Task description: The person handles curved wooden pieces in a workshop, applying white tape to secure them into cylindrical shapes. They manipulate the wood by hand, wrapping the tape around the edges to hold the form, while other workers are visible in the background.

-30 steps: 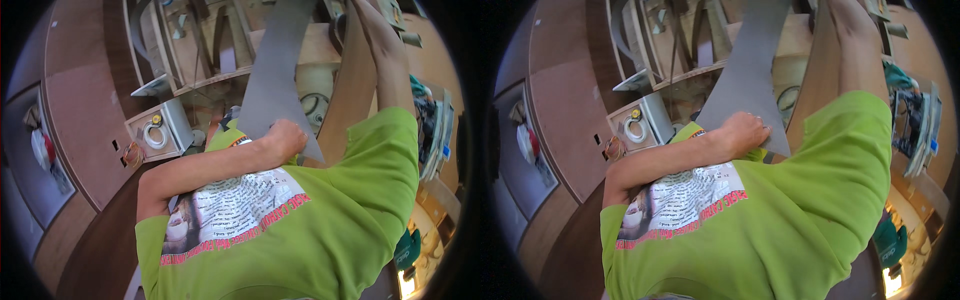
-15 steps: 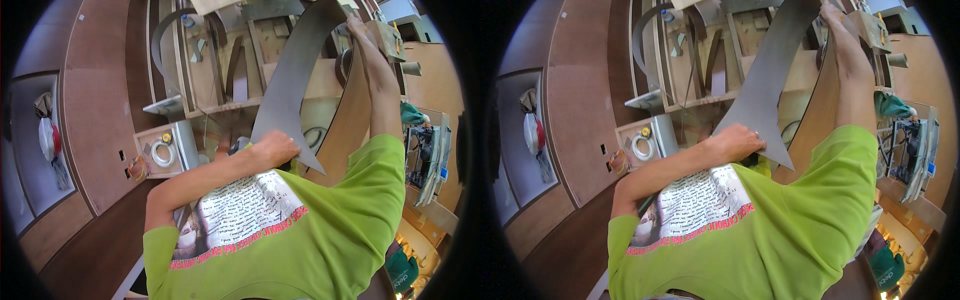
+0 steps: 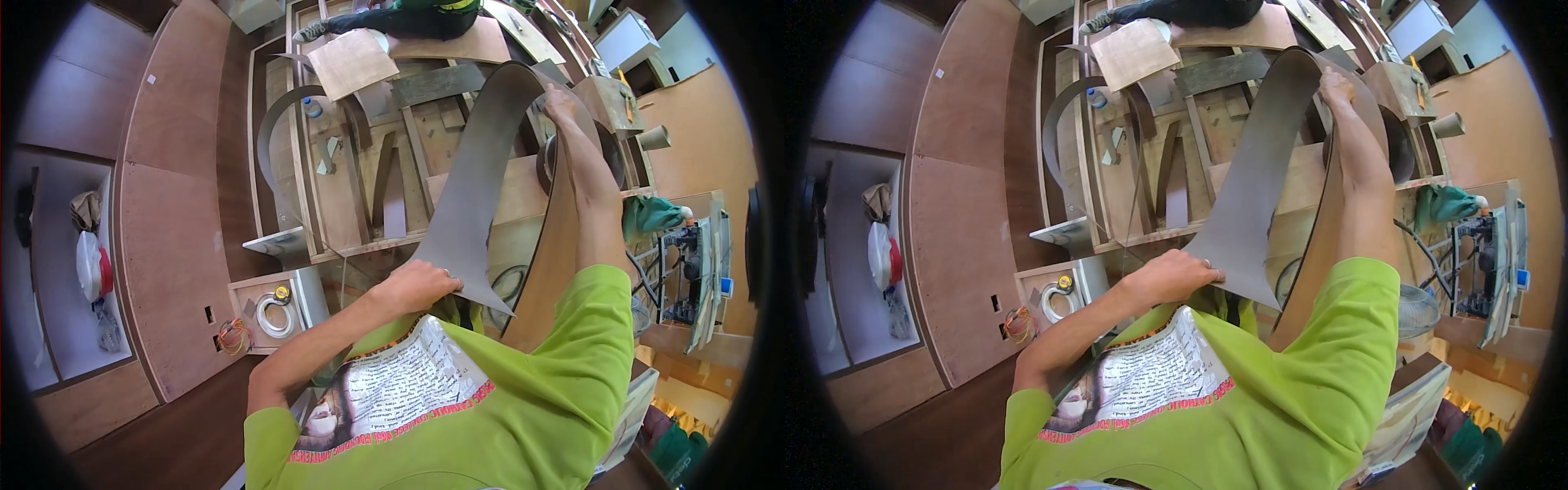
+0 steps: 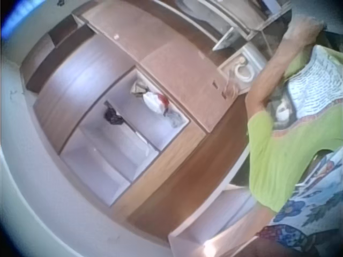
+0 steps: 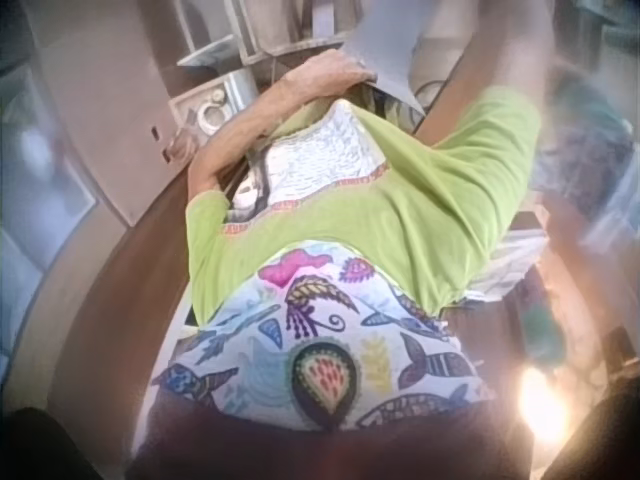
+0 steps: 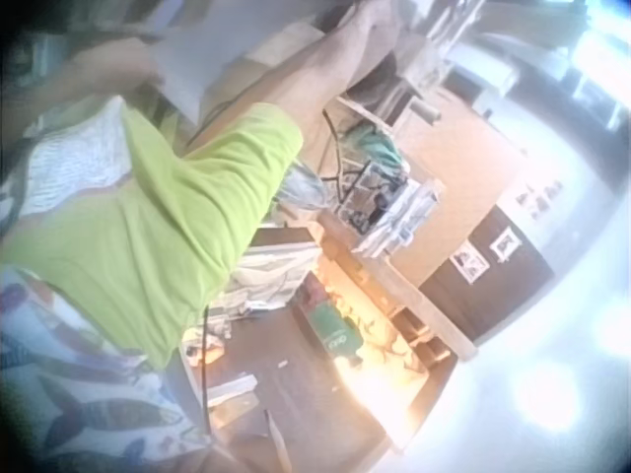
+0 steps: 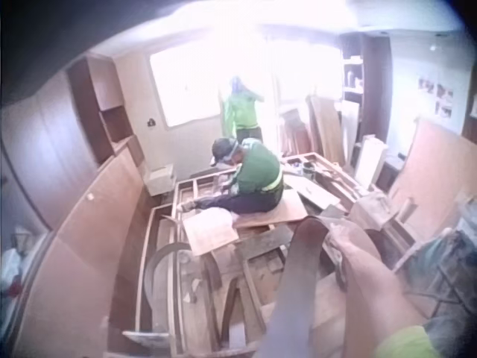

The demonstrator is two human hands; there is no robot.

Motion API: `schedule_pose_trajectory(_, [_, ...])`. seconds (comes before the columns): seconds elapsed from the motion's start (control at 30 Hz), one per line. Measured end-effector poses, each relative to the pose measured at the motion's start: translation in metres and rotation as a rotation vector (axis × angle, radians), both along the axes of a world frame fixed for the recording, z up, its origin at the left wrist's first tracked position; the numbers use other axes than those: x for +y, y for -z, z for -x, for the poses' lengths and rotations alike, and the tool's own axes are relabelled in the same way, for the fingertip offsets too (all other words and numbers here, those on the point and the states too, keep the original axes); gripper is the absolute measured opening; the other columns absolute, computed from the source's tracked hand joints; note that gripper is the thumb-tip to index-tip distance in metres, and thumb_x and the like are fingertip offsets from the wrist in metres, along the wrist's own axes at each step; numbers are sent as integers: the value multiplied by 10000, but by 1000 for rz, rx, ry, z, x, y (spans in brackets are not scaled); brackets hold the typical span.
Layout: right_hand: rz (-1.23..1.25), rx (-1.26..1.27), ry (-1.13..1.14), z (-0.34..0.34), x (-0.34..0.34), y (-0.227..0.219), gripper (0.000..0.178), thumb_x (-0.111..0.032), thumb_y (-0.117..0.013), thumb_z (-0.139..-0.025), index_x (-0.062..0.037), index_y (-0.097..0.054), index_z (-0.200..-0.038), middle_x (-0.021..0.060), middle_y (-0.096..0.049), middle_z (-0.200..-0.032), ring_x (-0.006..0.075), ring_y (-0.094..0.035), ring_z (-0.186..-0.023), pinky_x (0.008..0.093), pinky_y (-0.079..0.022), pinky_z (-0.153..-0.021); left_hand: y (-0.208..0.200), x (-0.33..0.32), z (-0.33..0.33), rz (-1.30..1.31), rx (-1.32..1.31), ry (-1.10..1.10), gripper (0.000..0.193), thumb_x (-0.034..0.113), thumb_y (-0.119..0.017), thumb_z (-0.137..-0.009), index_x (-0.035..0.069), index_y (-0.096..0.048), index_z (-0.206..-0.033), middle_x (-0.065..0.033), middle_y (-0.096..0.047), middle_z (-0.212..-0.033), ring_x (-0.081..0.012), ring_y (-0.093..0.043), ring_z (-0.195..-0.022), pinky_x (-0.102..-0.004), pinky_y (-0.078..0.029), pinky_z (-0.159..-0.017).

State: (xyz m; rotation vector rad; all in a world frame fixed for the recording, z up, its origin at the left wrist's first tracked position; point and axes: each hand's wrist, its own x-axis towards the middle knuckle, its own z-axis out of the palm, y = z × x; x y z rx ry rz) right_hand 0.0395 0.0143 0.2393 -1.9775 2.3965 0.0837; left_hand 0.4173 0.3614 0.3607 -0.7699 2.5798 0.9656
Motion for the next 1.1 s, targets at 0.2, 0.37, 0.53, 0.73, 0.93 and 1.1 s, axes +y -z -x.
schedule_pose_trajectory(0.2, [-33, -53, 147, -7, -11, 0, 400, -236, -299, -1003, -65, -583, -1227, 205, -626, -1212, 376, -601, -1143, 536, -472, -944, -60, -31, 13, 55, -52, 57, 477, -39, -585, -744, 98, -592, -1202, -131, -679, -941, -313, -670, -878, -408, -530, -705])
schedule_pose_trajectory(0.37, [-72, -36, 157, -33, -32, -8, 343, -239, -509, -937, -112, -536, -1255, 183, -578, -1283, 394, -568, -1186, 641, -448, -914, -82, -64, 19, 36, -31, 14, 453, 5, -592, -762, 118, -595, -1200, -130, -674, -907, -316, -665, -853, -416, -521, -702])
schedule_pose_trajectory(0.53, [-74, -64, 221, -8, -84, 25, 407, -185, -594, -877, -138, -494, -1268, 115, -514, -1343, 393, -515, -1239, 695, -371, -971, -86, -104, 36, -36, -118, 33, 471, 25, -610, -755, 153, -600, -1208, -126, -672, -908, -319, -659, -837, -422, -520, -696])
schedule_pose_trajectory(0.73, [-41, -92, 259, 7, -136, 76, 403, -181, -542, -910, -137, -496, -1308, 95, -494, -1373, 411, -442, -1295, 731, -268, -1014, -96, -152, 60, -162, -208, -1, 508, -23, -537, -741, 155, -621, -1209, -118, -681, -972, -336, -652, -834, -427, -520, -692])
schedule_pose_trajectory(0.93, [5, -104, 248, 32, -162, 119, 491, -155, -655, -831, -133, -475, -1288, 72, -505, -1335, 346, -478, -1267, 698, -313, -1006, -100, -199, 93, -260, -306, -24, 555, -41, -506, -730, 152, -608, -1241, -128, -674, -1064, -337, -653, -848, -425, -524, -712])
schedule_pose_trajectory(1.1, [29, -128, 236, 51, -161, 136, 488, -194, -635, -843, -130, -478, -1301, 75, -507, -1342, 322, -470, -1280, 690, -300, -1020, -100, -217, 104, -261, -306, -27, 513, -9, -532, -758, 173, -595, -1234, -101, -671, -964, -332, -651, -844, -430, -515, -698])
